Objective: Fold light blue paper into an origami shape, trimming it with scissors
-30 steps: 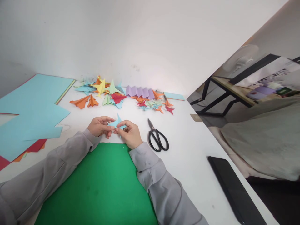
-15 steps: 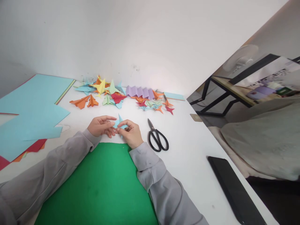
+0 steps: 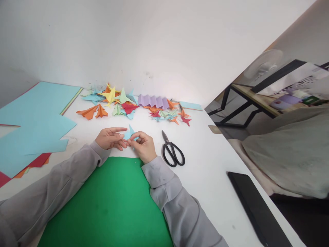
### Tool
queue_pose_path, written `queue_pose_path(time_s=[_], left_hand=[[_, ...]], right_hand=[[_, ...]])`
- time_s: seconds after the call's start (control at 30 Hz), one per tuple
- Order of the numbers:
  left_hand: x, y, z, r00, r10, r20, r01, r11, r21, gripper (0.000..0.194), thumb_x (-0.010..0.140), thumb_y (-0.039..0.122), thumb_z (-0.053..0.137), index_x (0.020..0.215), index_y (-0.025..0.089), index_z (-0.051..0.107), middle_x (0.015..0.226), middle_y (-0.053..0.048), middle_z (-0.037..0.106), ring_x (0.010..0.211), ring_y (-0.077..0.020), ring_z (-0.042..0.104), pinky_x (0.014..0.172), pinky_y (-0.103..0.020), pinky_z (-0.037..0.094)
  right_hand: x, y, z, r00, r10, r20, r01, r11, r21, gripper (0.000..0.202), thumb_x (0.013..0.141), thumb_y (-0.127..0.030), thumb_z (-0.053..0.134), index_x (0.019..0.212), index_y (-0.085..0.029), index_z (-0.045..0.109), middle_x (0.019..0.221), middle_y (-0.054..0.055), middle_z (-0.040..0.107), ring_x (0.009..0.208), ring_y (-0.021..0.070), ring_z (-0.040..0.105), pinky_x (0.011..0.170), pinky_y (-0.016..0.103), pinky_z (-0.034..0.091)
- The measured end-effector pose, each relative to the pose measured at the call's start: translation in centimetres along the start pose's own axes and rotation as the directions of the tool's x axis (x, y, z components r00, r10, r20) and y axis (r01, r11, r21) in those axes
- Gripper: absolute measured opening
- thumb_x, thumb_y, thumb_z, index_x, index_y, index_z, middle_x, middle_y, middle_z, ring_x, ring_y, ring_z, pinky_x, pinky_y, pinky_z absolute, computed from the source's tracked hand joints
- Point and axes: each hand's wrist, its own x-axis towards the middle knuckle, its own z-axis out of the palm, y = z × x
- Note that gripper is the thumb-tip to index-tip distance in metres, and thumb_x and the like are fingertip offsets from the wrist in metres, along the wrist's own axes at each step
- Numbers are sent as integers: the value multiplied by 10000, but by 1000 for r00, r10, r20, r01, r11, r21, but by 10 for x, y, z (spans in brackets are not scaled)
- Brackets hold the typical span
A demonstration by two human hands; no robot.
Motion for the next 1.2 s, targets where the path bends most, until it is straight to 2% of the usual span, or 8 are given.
queue_pose_path(time_s=[0.27, 0.5, 0.67, 0.73, 0.83, 0.93, 1.07, 1.2], left_hand=[[-2, 2, 3, 999, 35, -8, -34, 999, 42, 748, 567, 176, 758, 1206, 26, 398, 491, -9, 621, 477, -198, 636, 437, -280, 526], [-5, -1, 11, 998, 52, 19, -55, 981, 184, 706, 510, 163, 770, 1122, 49, 437, 554, -33, 650, 442, -181, 618, 424, -286, 519], [-4, -2, 11, 994, 83, -73, -71, 984, 162, 598, 543, 253, 757, 1040, 49, 496, 540, 4, 608, 424, -148, 594, 406, -271, 522], [-4, 0, 10, 994, 87, -59, -78, 986, 147, 658, 537, 242, 758, 1103, 55, 478, 542, 29, 595, 415, -128, 584, 413, -258, 525], [-5, 1, 9, 994, 109, -17, -105, 986, 129, 848, 531, 179, 747, 1277, 100, 351, 496, 98, 535, 399, -104, 566, 432, -251, 535], [-5, 1, 7, 990, 140, -5, -138, 984, 109, 915, 562, 167, 721, 1345, 153, 248, 457, 138, 476, 389, -96, 558, 436, -251, 536], [-2, -1, 6, 991, 128, -34, -124, 986, 115, 836, 545, 170, 730, 1267, 125, 313, 511, 99, 550, 396, -102, 566, 425, -247, 521], [1, -4, 4, 992, 104, -72, -95, 987, 127, 788, 471, 141, 771, 1148, 97, 370, 561, 70, 583, 407, -113, 576, 431, -259, 517]], right_hand=[[1, 4, 0, 993, 36, -116, -31, 998, 49, 276, 629, -353, 699, 791, -207, 531, 509, -47, 607, 493, 132, 591, 425, 216, 390], [4, 5, 0, 973, 30, -231, -11, 997, 81, 291, 567, -306, 744, 740, -202, 535, 551, -61, 569, 473, 99, 524, 396, 205, 392], [4, 4, -1, 981, 68, -179, -45, 990, 132, 307, 539, -284, 761, 732, -198, 539, 526, -69, 565, 420, 80, 483, 399, 207, 383], [3, 2, -1, 984, 78, -158, -58, 990, 127, 325, 523, -269, 771, 738, -199, 537, 518, -73, 568, 403, 75, 468, 406, 210, 377], [2, 1, 0, 985, 75, -158, -58, 992, 111, 321, 544, -286, 763, 741, -201, 525, 464, -81, 549, 392, 79, 456, 407, 208, 360], [2, 1, 0, 988, 61, -145, -47, 994, 101, 320, 582, -323, 739, 774, -203, 513, 476, -70, 575, 416, 88, 474, 415, 207, 356], [1, 3, -2, 997, 63, -34, -60, 996, 70, 399, 548, -306, 765, 833, -197, 507, 549, -59, 618, 435, 81, 482, 433, 208, 349], [2, 4, -3, 999, 41, -32, -39, 998, 56, 418, 564, -303, 761, 879, -194, 508, 531, -73, 590, 425, 75, 461, 432, 208, 328]])
